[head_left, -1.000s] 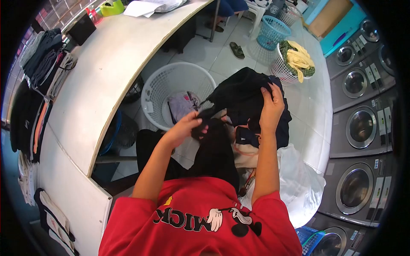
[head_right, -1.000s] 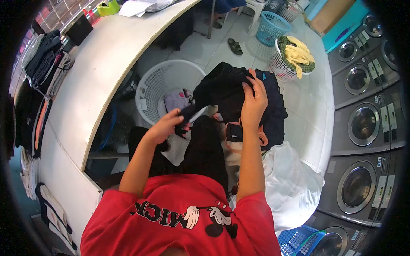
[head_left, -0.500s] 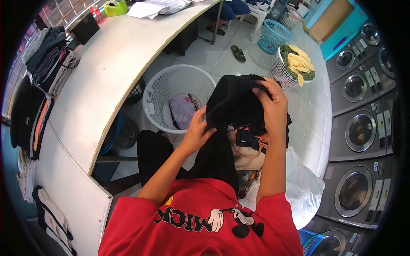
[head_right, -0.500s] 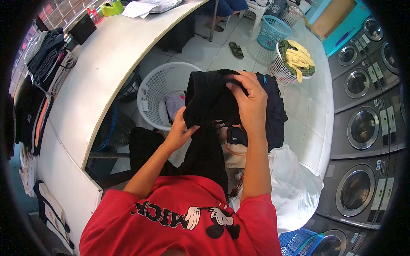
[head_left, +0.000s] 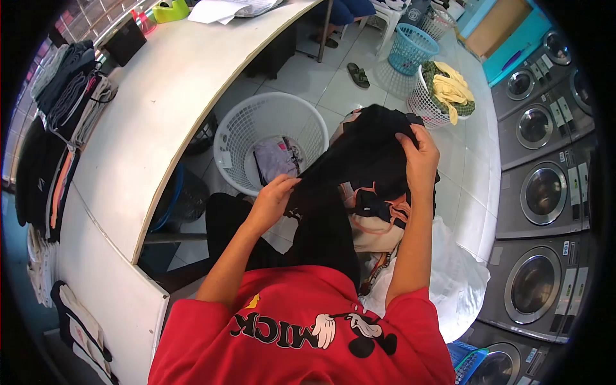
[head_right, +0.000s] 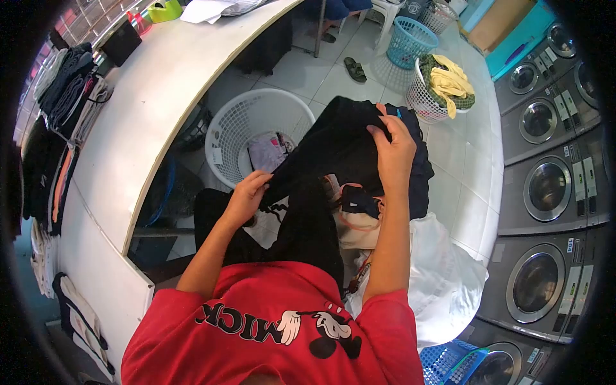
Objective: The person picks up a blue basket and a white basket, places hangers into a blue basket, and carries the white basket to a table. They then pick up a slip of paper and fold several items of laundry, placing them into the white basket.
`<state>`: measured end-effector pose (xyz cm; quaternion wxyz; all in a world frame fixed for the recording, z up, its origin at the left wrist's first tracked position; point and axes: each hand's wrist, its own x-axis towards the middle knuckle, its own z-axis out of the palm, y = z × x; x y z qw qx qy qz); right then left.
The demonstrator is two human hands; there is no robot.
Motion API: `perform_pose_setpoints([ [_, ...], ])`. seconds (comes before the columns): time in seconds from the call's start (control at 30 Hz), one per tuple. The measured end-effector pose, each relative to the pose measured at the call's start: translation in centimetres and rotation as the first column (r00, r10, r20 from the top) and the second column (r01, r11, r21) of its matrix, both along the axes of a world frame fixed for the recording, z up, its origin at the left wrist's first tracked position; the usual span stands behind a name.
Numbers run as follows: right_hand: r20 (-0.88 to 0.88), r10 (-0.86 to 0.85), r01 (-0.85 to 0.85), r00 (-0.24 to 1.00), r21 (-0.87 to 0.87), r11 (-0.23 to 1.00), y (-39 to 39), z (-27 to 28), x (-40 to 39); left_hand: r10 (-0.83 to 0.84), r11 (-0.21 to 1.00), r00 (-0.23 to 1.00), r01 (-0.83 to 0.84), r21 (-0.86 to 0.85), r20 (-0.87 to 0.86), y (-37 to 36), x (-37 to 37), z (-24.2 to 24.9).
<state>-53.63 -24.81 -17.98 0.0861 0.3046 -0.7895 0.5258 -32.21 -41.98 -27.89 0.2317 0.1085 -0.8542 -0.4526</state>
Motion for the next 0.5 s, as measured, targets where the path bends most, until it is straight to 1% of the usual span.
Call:
perform_pose_setpoints([
  [0.03, 0.004, 0.021, -0.021, 1.0, -0.02, 1.0, 0.2, -0.3, -0.2, -0.019, 0.999, 0.999, 0.017, 0.042, 0.044, 0.0, 0.2, -0.1],
  [0.07, 0.008, 0.042, -0.042, 0.999, -0.038, 0.998, 0.3, -0.6, -0.3, -0.018, 0.999, 0.999, 0.016, 0.044, 0.044, -0.2, 0.2, -0.7],
  [0.1, 0.008, 0.042, -0.042, 0.999, -0.036, 0.998, 0.2, -0.9, -0.3, 0.006, 0.986, 1.0, -0.011, 0.167, 0.028, -0.3, 0.2, -1.3],
  [0.13, 0.134, 0.091, -0.067, 0.987, -0.173, 0.983, 0.2, -1.2, -0.3, 0.032, 0.956, 0.999, -0.036, 0.29, 0.016, -0.4, 0.1, -1.9],
  [0.17, 0.25, 0.156, -0.073, 0.956, -0.31, 0.948, -0.1, -1.0, 0.0, 0.032, 0.955, 0.999, -0.036, 0.293, 0.018, -0.3, 0.0, -1.4],
  [0.2, 0.252, 0.156, -0.074, 0.955, -0.308, 0.948, -0.2, -0.5, 0.4, 0.072, 0.859, 0.997, -0.062, 0.508, 0.0, -0.2, -0.2, -0.7],
  [0.23, 0.298, 0.242, -0.122, 0.923, -0.37, 0.921, -0.2, 0.2, 0.8, 0.117, 0.714, 0.993, -0.079, 0.695, -0.007, -0.3, -0.3, -0.2],
  [0.27, 0.337, 0.328, -0.164, 0.882, -0.433, 0.886, -0.3, 0.8, 1.2, 0.12, 0.713, 0.993, -0.083, 0.696, -0.004, -0.8, -0.5, -0.5],
  [0.3, 0.339, 0.329, -0.164, 0.882, -0.433, 0.886, 0.0, 0.5, 1.1, 0.064, 0.788, 0.996, -0.09, 0.608, 0.065, -1.5, -0.7, -0.9],
  [0.33, 0.453, 0.4, -0.233, 0.796, -0.381, 0.895, 0.5, 0.1, 0.7, 0.015, 0.854, 0.99, -0.084, 0.514, 0.138, -2.3, -0.9, -1.2],
  [0.37, 0.565, 0.45, -0.306, 0.692, -0.335, 0.891, 0.6, 0.5, 1.0, -0.054, 0.961, 0.992, 0.02, 0.277, 0.117, -3.1, -1.0, -1.1],
  [0.4, 0.567, 0.448, -0.303, 0.692, -0.335, 0.892, 0.6, 1.0, 1.5, -0.056, 0.96, 0.991, 0.021, 0.278, 0.119, -3.7, -1.1, -1.1],
  [0.47, 0.447, 0.652, -0.545, 0.613, -0.359, 0.758, 0.3, 2.0, 3.1, -0.038, 0.999, 0.968, 0.043, -0.014, 0.247, -4.4, -1.4, -1.2],
  [0.5, 0.461, 0.717, -0.596, 0.523, -0.404, 0.694, 0.2, 1.9, 3.8, -0.028, 0.995, 0.973, 0.049, -0.083, 0.23, -4.8, -1.7, -1.6],
])
